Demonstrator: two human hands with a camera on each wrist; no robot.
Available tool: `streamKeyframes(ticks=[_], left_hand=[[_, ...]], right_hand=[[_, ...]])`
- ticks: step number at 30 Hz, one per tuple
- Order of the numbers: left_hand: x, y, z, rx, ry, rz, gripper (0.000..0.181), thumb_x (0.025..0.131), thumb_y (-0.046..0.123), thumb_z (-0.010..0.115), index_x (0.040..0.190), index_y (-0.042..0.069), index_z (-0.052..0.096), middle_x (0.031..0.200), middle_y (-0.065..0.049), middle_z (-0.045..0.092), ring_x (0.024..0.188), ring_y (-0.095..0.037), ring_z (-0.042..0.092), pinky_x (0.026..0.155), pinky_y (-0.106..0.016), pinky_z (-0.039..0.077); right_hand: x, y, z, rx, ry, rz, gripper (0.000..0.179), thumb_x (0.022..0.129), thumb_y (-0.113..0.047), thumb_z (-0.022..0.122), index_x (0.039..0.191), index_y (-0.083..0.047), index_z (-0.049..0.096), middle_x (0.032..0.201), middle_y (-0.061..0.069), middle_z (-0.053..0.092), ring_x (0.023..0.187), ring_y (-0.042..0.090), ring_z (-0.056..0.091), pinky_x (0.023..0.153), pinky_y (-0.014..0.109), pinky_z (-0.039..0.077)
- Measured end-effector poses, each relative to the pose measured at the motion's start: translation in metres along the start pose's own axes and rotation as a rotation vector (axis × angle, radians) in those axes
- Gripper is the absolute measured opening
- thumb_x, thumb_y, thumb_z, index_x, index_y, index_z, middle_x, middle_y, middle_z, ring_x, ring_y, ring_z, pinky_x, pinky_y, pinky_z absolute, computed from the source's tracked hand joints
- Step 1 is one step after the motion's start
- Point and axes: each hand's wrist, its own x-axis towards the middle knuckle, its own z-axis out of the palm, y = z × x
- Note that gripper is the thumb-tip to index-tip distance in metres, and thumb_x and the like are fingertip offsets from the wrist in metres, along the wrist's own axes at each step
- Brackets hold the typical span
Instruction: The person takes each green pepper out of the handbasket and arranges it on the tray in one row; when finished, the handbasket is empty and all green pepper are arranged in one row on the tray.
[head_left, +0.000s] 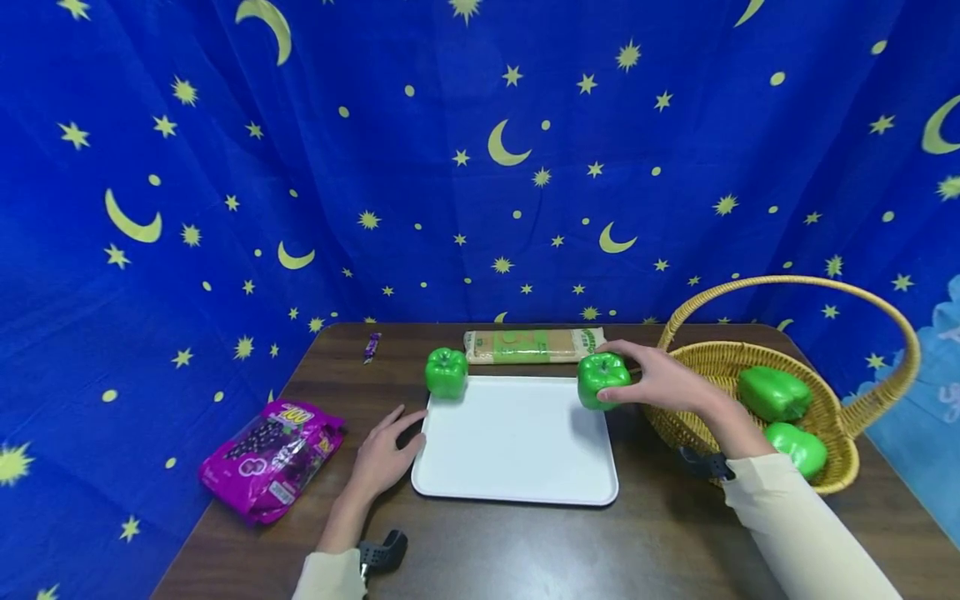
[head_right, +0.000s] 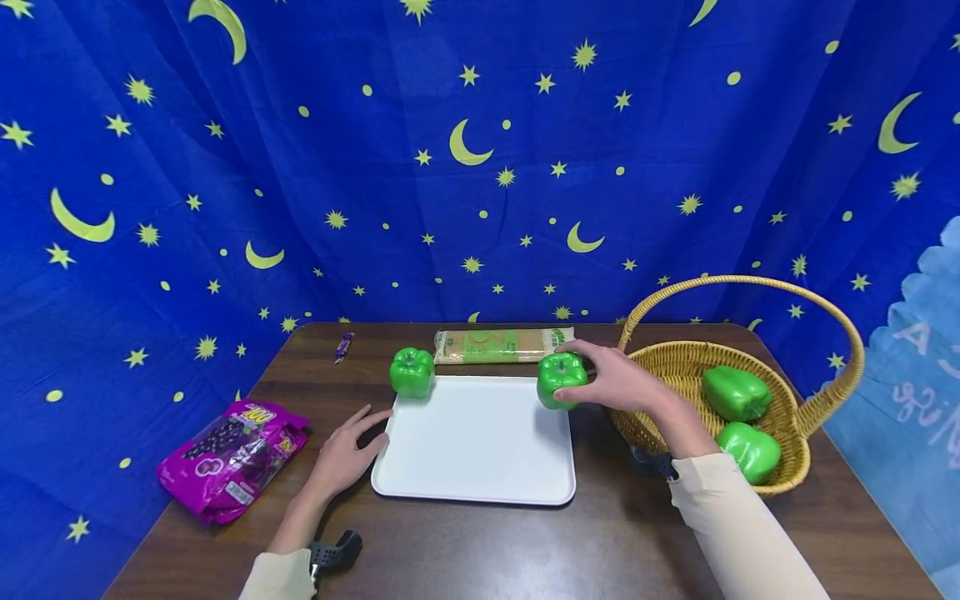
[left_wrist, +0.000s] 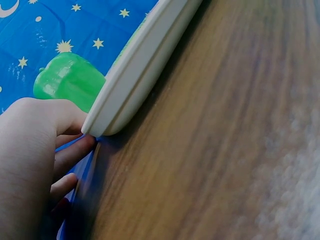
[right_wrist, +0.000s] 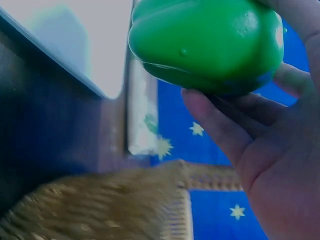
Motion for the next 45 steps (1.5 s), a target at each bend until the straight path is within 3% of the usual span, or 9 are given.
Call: streamKeyframes(ticks=[11, 20, 26, 32, 38, 45], left_hand=[[-0.002, 0.000, -0.005, 0.013, 0.011, 0.025, 0.043, 0.092, 0.042, 0.059, 0.134, 0.033, 0.057, 0.150, -0.013, 0.036, 0.133, -0.042, 0.035, 0.101, -0.067, 0.026], [-0.004, -0.001, -0.001, 0.013, 0.038, 0.060, 0.041, 0.092, 0.041, 0.059, 0.132, 0.032, 0.059, 0.148, -0.013, 0.040, 0.131, -0.042, 0.038, 0.101, -0.065, 0.030], [-0.002, 0.001, 0.000, 0.011, 0.034, 0.057, 0.041, 0.092, 0.041, 0.059, 0.132, 0.032, 0.059, 0.148, -0.013, 0.039, 0.131, -0.042, 0.038, 0.100, -0.066, 0.029], [-0.001, 0.003, -0.003, 0.018, 0.026, 0.037, 0.042, 0.092, 0.041, 0.059, 0.133, 0.031, 0.059, 0.149, -0.014, 0.039, 0.131, -0.043, 0.037, 0.100, -0.068, 0.028], [-0.002, 0.001, -0.002, 0.018, 0.026, 0.033, 0.042, 0.092, 0.041, 0.059, 0.133, 0.032, 0.059, 0.149, -0.013, 0.039, 0.131, -0.042, 0.037, 0.100, -0.068, 0.028], [-0.002, 0.002, -0.001, 0.010, 0.023, 0.029, 0.042, 0.092, 0.041, 0.060, 0.133, 0.033, 0.058, 0.149, -0.013, 0.038, 0.132, -0.042, 0.037, 0.101, -0.067, 0.027]], right_hand=[[0.035, 0.008, 0.038, 0.014, 0.052, -0.012, 0.079, 0.072, -0.055, 0.078, 0.135, -0.016, 0.051, 0.108, 0.004, 0.061, 0.091, 0.020, 0.057, 0.076, 0.038, 0.049], [0.057, 0.008, 0.070, 0.124, 0.043, -0.030, 0.077, 0.073, -0.046, 0.082, 0.136, -0.015, 0.051, 0.111, 0.004, 0.061, 0.095, 0.019, 0.058, 0.083, 0.039, 0.049], [0.054, 0.013, 0.074, 0.143, 0.064, -0.034, 0.082, 0.072, -0.045, 0.082, 0.140, -0.017, 0.047, 0.119, 0.008, 0.059, 0.102, 0.023, 0.057, 0.089, 0.043, 0.047], [0.054, 0.015, 0.073, 0.136, 0.056, -0.051, 0.087, 0.071, -0.032, 0.085, 0.144, -0.013, 0.043, 0.125, 0.011, 0.056, 0.107, 0.026, 0.055, 0.094, 0.048, 0.043], [0.065, 0.011, 0.078, 0.183, 0.053, -0.026, 0.091, 0.070, -0.026, 0.086, 0.144, -0.004, 0.037, 0.122, 0.012, 0.057, 0.110, 0.027, 0.055, 0.095, 0.046, 0.044], [0.082, -0.003, 0.090, 0.219, 0.070, 0.043, 0.089, 0.069, -0.030, 0.087, 0.137, -0.006, 0.035, 0.123, 0.014, 0.053, 0.110, 0.028, 0.054, 0.093, 0.045, 0.046]])
